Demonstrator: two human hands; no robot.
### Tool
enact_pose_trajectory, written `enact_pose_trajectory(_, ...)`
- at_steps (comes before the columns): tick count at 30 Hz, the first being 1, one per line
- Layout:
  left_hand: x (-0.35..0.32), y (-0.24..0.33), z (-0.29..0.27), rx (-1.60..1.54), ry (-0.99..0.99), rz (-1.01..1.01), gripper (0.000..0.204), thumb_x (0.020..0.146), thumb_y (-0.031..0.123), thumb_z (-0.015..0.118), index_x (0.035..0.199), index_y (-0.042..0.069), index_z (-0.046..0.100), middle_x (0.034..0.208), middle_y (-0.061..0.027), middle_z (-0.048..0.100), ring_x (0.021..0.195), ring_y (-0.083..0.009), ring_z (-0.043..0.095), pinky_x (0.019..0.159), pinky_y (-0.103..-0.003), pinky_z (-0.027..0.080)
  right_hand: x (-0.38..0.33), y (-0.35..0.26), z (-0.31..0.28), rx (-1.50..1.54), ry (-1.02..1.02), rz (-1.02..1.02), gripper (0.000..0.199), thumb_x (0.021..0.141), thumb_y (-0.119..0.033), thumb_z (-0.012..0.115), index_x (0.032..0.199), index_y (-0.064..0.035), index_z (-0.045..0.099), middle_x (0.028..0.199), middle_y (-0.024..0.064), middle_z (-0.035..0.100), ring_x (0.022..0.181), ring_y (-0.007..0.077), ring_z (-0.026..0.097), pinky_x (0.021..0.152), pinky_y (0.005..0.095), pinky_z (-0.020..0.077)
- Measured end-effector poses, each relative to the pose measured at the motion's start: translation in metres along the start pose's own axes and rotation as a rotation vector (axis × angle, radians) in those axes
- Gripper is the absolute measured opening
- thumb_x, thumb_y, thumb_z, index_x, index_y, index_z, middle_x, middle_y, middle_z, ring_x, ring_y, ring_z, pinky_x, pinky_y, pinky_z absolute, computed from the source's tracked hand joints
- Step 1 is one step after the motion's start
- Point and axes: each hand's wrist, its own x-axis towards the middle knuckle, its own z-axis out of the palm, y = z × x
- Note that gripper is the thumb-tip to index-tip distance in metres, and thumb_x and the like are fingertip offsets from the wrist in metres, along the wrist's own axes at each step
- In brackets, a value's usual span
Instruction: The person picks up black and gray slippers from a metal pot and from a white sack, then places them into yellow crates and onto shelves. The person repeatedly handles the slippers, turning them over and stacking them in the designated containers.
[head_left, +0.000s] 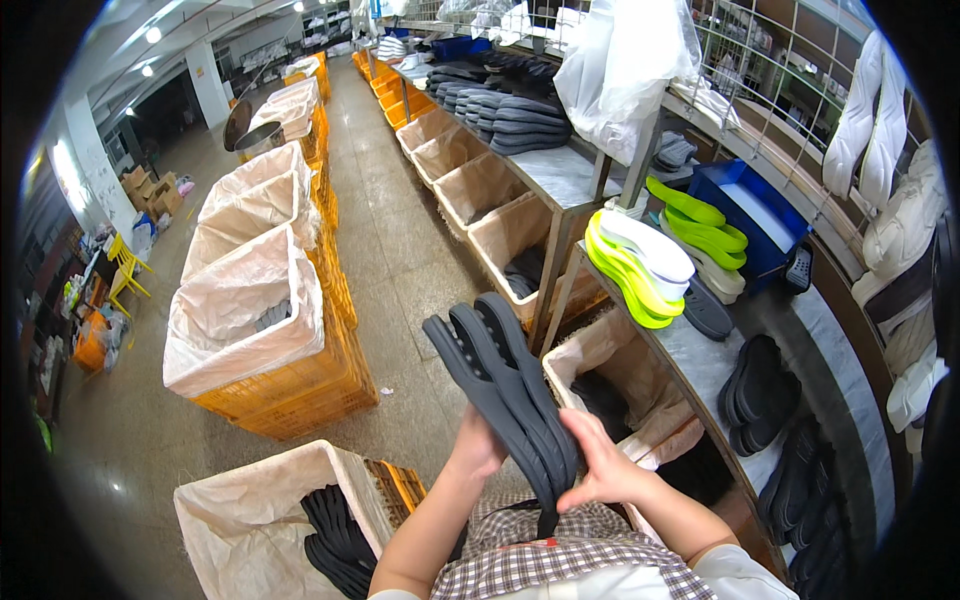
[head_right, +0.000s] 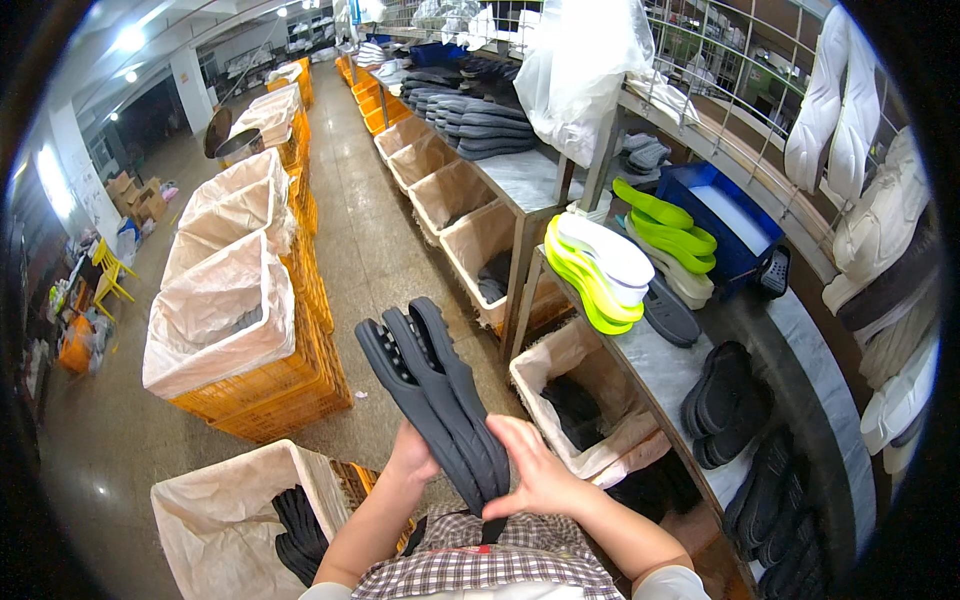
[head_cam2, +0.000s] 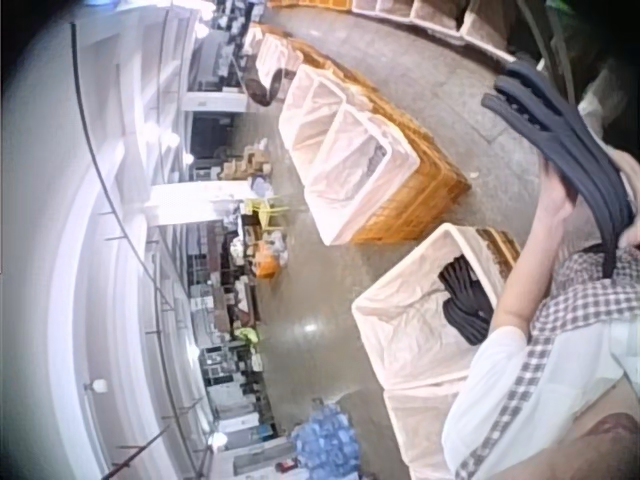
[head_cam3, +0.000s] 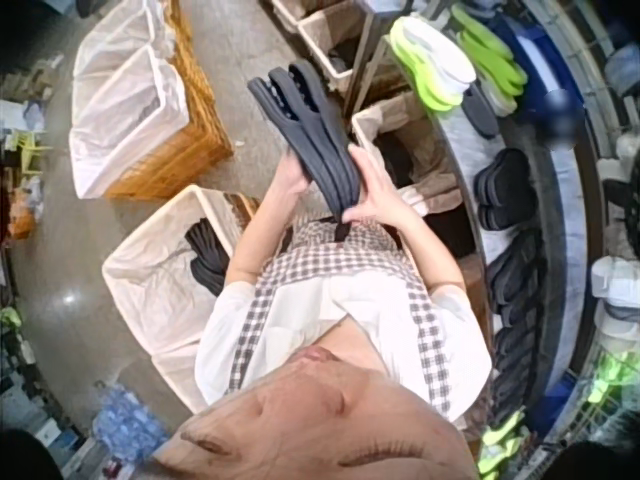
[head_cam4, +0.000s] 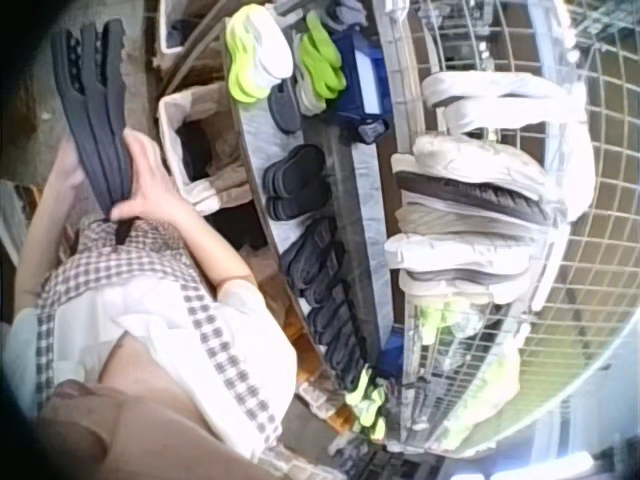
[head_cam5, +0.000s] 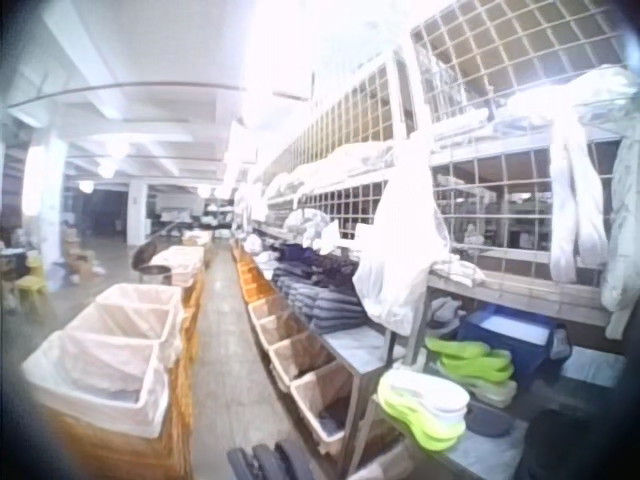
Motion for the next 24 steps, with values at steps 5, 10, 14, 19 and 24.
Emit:
enact_pose_trajectory(5, 0.002, 0.003, 0.004, 0.257, -0.098, 0.083, 0.035, 0.093, 0.01, 0.053, 0.127, 0.004, 0.048, 0.119, -0.0085, 0.058, 0.109, -0.0201, 0.057, 0.093, -0.037, 0.048, 0.018, 0.012, -0.008, 0.216, -0.02, 0.095, 0.098, 0.069, -0.031, 0.081, 0.143, -0.0004, 0.024, 0.135, 0.0224, 0.038, 0.123, 0.0326, 0.041, 0.103, 0.0397, 0.0341)
enact_pose_trajectory(10, 0.009, 0.019, 0.007, -0.151, 0.078, -0.184, 0.069, 0.094, 0.014, 0.054, 0.147, 0.011, 0.011, 0.143, -0.011, 0.033, 0.128, -0.022, 0.039, 0.103, -0.034, 0.039, 0.04, 0.026, -0.017, -0.11, 0.205, -0.313, 0.065, 0.072, 0.004, 0.062, 0.132, -0.0075, 0.039, 0.133, 0.0151, 0.047, 0.122, 0.0386, 0.044, 0.103, 0.048, 0.0342)
enact_pose_trajectory(14, -0.009, 0.021, 0.014, -0.102, -0.114, -0.094, 0.064, 0.089, 0.007, 0.056, 0.144, 0.015, 0.025, 0.135, -0.0121, 0.043, 0.12, -0.0263, 0.049, 0.099, -0.042, 0.046, 0.043, 0.037, -0.028, -0.04, 0.086, -0.301, 0.055, 0.072, 0.017, 0.043, 0.12, -0.008, 0.053, 0.135, 0.0143, 0.05, 0.129, 0.0366, 0.041, 0.104, 0.0461, 0.0351)
enact_pose_trajectory(19, -0.013, 0.019, 0.004, 0.034, -0.108, 0.078, 0.041, 0.088, 0.005, 0.054, 0.126, 0.014, 0.04, 0.123, -0.015, 0.052, 0.108, -0.0264, 0.057, 0.09, -0.04, 0.052, 0.019, 0.03, 0.008, 0.712, 0.072, 0.142, 0.023, 0.087, -0.013, 0.06, 0.108, -0.0041, 0.057, 0.143, 0.0156, 0.036, 0.131, 0.025, 0.036, 0.104, 0.0396, 0.0323)
enact_pose_trajectory(24, -0.009, -0.007, -0.006, 0.343, 0.124, 0.2, 0.047, 0.094, 0.011, 0.052, 0.134, 0.016, 0.029, 0.12, -0.0124, 0.053, 0.105, -0.022, 0.057, 0.086, -0.037, 0.052, 0.012, 0.023, 0.04, 0.664, 0.178, 0.206, 0.034, 0.078, -0.015, 0.073, 0.096, -0.0077, 0.045, 0.142, 0.0128, 0.025, 0.129, 0.0213, 0.032, 0.098, 0.0359, 0.0386)
